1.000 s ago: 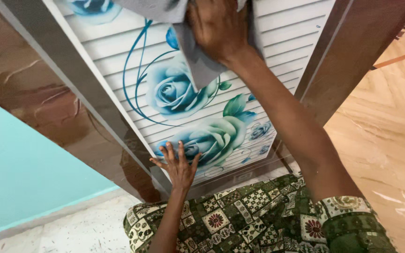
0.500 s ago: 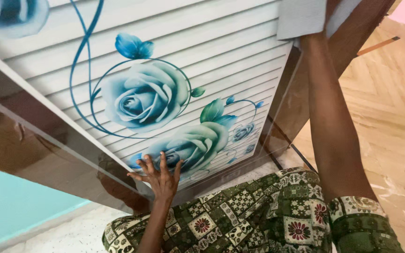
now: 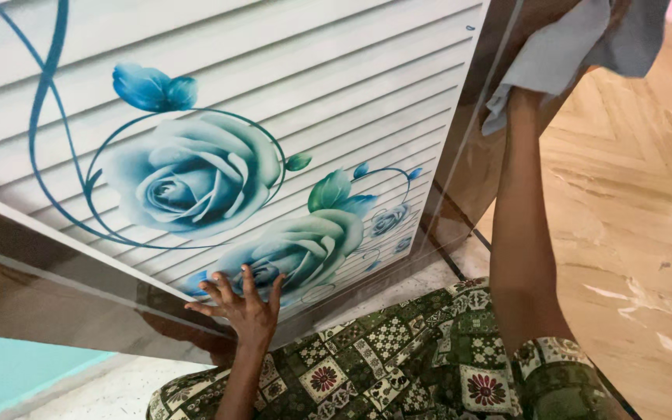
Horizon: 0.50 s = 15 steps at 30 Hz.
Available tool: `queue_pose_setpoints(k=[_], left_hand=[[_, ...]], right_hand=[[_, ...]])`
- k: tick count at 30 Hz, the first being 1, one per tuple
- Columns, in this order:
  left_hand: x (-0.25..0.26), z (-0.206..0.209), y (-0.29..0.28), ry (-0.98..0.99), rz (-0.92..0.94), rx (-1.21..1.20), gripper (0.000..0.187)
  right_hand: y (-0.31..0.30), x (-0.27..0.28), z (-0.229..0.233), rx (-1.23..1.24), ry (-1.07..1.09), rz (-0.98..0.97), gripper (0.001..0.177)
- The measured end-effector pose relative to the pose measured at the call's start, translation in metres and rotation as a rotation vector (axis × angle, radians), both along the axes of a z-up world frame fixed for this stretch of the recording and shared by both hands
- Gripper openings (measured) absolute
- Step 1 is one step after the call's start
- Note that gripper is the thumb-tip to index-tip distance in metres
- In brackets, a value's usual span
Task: The person wipes the floral patterned door of a wardrobe with a grey cloth while sitting on the floor.
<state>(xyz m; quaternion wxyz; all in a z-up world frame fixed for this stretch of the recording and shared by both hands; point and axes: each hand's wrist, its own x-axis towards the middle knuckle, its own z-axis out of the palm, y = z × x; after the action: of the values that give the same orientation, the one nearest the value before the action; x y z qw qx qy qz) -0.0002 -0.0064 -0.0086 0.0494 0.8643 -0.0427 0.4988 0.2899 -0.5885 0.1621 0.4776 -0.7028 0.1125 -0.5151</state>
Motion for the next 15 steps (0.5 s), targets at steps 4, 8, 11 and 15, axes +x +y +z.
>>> queue_pose_setpoints(k=[4, 8, 11, 15], left_hand=[[0.000, -0.007, 0.004, 0.005, 0.008, 0.018, 0.098], [0.003, -0.010, 0.006, 0.012, 0.011, 0.023, 0.096], [0.001, -0.011, 0.004, 0.016, 0.008, 0.010, 0.094], [0.002, -0.009, 0.004, 0.004, 0.015, 0.020, 0.095]], right_hand=[[0.009, 0.001, -0.033, 0.067, 0.042, 0.025, 0.058], [0.015, 0.003, -0.055, 0.123, 0.080, 0.049, 0.063], [0.017, 0.001, -0.071, 0.183, 0.128, 0.069, 0.067], [0.023, 0.009, -0.076, 0.260, 0.173, 0.115, 0.072]])
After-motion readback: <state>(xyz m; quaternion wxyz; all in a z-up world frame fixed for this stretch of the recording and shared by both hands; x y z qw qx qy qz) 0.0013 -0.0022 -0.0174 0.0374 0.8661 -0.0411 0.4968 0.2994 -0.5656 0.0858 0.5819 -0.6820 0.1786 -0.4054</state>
